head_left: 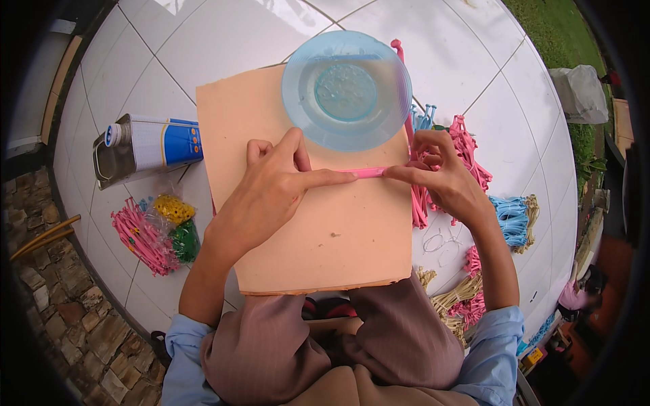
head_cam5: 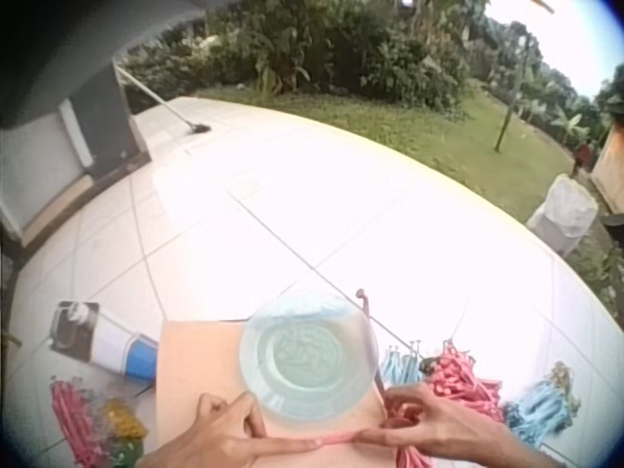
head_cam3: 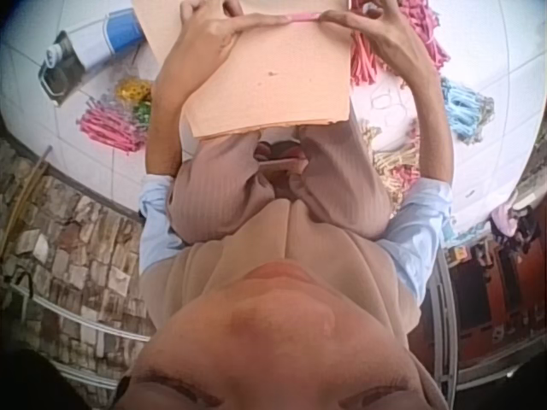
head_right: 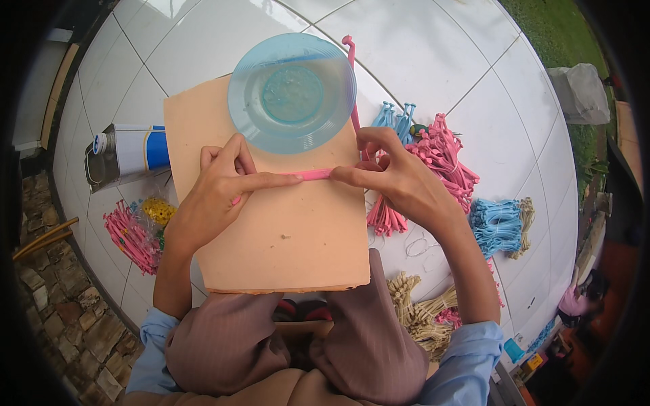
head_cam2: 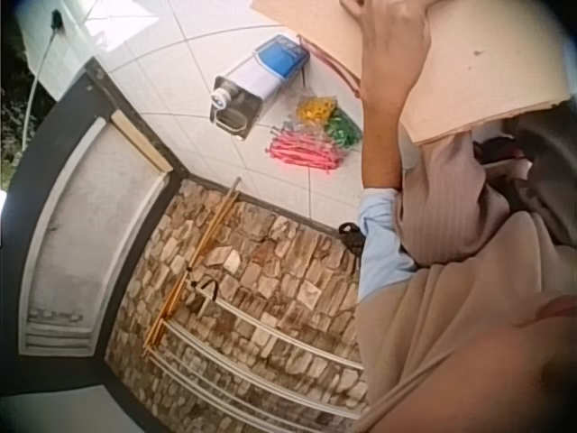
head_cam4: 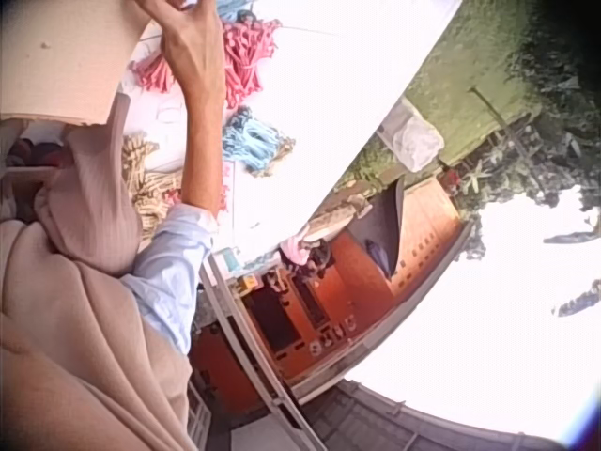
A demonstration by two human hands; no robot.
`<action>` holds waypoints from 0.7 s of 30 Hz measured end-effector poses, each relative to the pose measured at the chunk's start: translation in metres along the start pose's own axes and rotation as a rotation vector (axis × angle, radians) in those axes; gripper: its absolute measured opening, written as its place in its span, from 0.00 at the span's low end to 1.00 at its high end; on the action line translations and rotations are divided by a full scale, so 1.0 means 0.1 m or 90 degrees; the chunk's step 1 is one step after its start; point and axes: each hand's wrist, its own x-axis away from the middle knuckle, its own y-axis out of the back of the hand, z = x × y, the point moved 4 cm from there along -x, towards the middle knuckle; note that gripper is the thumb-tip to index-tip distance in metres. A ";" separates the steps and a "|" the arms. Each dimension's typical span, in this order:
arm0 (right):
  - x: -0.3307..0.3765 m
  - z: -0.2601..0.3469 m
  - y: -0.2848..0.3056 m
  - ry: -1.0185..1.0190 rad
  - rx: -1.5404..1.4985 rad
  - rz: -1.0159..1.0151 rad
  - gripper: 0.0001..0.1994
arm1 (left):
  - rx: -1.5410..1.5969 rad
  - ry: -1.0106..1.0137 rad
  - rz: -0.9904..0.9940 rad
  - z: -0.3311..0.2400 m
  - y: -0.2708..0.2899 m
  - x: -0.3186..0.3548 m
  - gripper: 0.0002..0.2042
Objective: The person sits on a chair and assembles pink plastic strips by attaching small green and yellow plastic pieces to their ends. They repeatedly dip the strips into a bowl of water and place the finished items on a cardboard box.
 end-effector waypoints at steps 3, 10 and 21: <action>0.01 -0.01 -0.01 -0.003 0.004 -0.001 0.25 | 0.002 -0.010 -0.004 0.00 0.00 -0.01 0.21; -0.04 0.01 0.01 -0.016 -0.001 -0.019 0.25 | -0.010 -0.011 -0.008 -0.01 0.01 -0.02 0.21; 0.10 -0.20 -0.18 -0.010 -0.291 -0.235 0.21 | -0.027 -0.024 -0.057 -0.03 -0.03 0.05 0.19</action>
